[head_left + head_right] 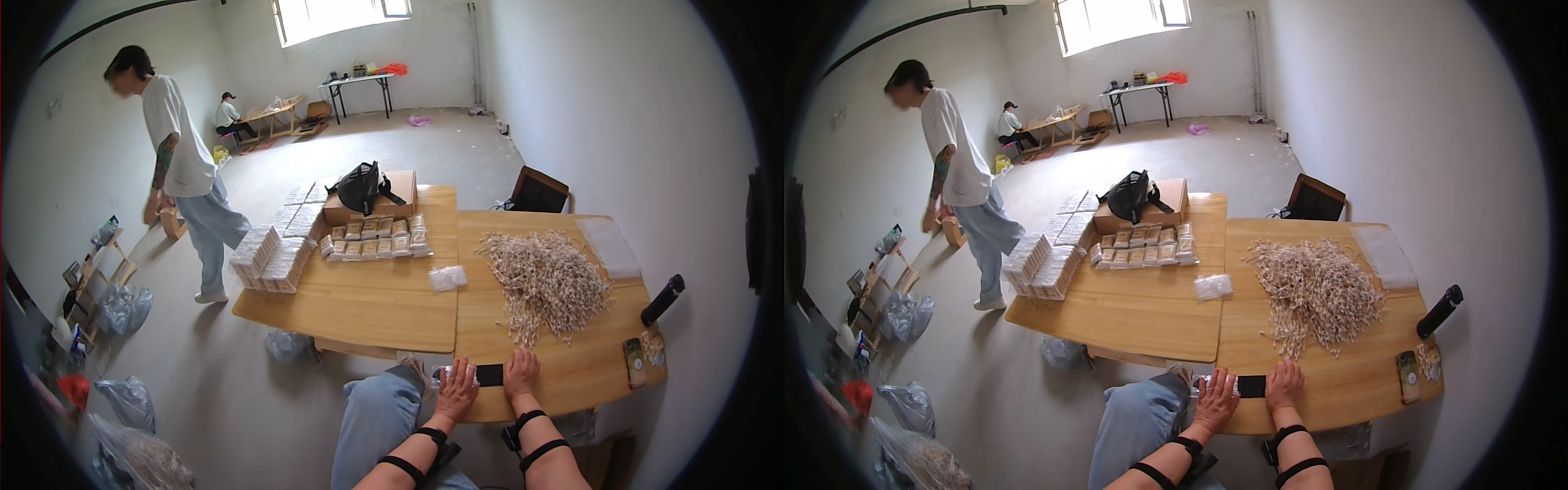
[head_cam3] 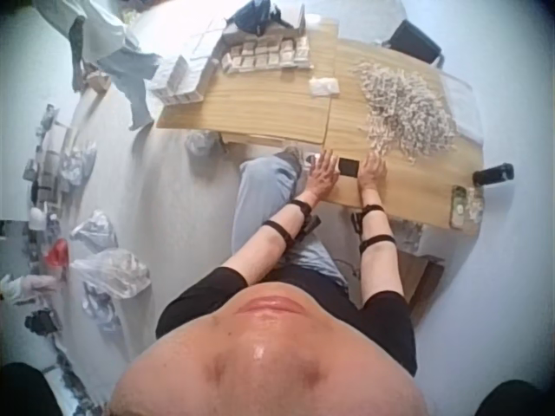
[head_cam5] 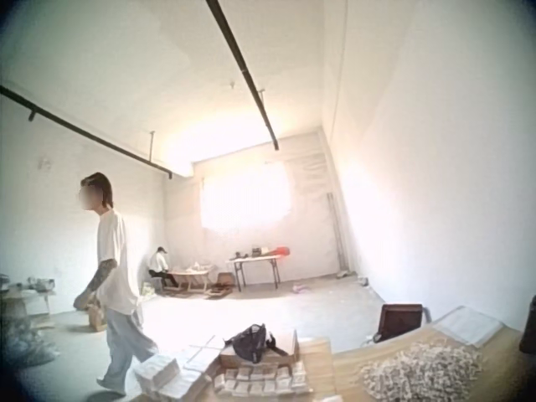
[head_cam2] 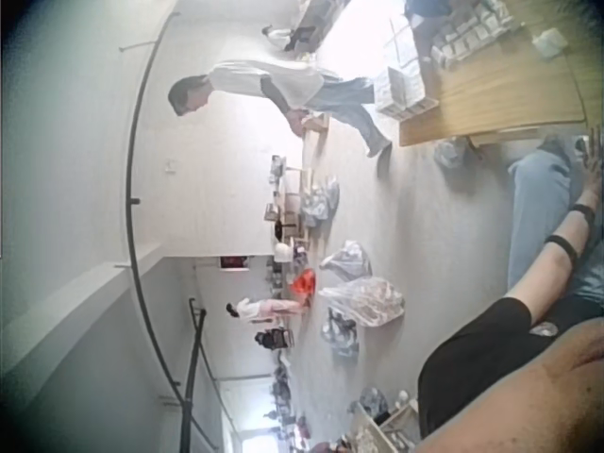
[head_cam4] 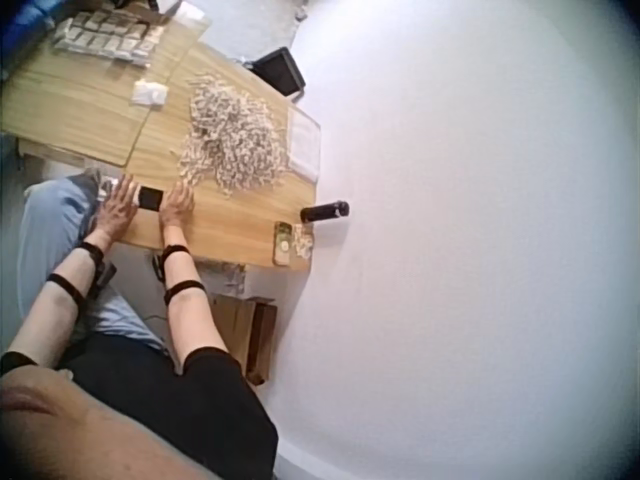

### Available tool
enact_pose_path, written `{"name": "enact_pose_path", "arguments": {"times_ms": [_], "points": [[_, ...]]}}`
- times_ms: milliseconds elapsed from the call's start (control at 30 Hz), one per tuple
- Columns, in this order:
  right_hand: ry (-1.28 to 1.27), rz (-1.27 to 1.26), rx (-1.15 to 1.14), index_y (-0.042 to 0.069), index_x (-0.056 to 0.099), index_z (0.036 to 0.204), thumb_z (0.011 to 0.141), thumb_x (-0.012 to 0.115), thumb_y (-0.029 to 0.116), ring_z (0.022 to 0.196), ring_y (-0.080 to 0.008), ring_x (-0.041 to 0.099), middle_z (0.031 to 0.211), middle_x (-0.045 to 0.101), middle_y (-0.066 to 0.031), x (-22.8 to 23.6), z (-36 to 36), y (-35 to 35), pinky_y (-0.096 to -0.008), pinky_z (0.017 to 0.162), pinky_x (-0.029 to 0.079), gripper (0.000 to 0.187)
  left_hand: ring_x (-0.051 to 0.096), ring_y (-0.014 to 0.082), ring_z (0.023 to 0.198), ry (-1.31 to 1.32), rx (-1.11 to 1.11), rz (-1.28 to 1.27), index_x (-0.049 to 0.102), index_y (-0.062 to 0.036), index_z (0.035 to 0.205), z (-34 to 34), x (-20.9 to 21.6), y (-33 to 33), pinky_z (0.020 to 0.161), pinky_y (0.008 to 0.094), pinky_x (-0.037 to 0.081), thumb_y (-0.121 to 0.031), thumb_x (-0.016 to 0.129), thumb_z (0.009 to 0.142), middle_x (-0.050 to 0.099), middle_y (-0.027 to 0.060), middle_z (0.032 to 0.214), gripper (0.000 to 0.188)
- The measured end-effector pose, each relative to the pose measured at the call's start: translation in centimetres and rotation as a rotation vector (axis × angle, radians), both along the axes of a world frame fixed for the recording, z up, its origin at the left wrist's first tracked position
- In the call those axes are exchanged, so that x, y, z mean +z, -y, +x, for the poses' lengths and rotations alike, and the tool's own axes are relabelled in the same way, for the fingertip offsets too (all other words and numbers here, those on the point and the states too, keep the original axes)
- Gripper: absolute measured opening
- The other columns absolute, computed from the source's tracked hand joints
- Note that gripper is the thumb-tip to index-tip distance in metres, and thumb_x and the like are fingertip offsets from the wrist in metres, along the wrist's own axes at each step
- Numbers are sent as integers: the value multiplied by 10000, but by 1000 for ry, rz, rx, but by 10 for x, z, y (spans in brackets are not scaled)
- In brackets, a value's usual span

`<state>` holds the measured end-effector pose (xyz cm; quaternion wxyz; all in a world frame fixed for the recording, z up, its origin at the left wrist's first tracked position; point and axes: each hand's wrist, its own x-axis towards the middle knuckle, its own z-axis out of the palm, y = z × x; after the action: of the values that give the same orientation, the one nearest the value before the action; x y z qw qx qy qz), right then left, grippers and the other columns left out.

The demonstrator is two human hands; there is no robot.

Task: Picking up cotton swabs from a pile, aligning them, and putting them into plastic bags.

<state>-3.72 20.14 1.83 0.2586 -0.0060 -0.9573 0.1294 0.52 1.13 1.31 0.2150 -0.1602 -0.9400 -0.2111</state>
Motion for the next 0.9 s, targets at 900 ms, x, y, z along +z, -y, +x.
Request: {"name": "enact_pose_path", "arguments": {"times_ms": [900], "points": [[21, -38, 30, 50, 541, 1093, 819, 609, 123, 1175, -355, 491, 1217, 550, -152, 7, 1, 2, -486, 998, 385, 291, 297, 308, 1448, 21, 22, 41, 404, -120, 1459, -2, 1, 0, 1173, 523, 149, -353, 613, 905, 369, 143, 1531, 637]]}}
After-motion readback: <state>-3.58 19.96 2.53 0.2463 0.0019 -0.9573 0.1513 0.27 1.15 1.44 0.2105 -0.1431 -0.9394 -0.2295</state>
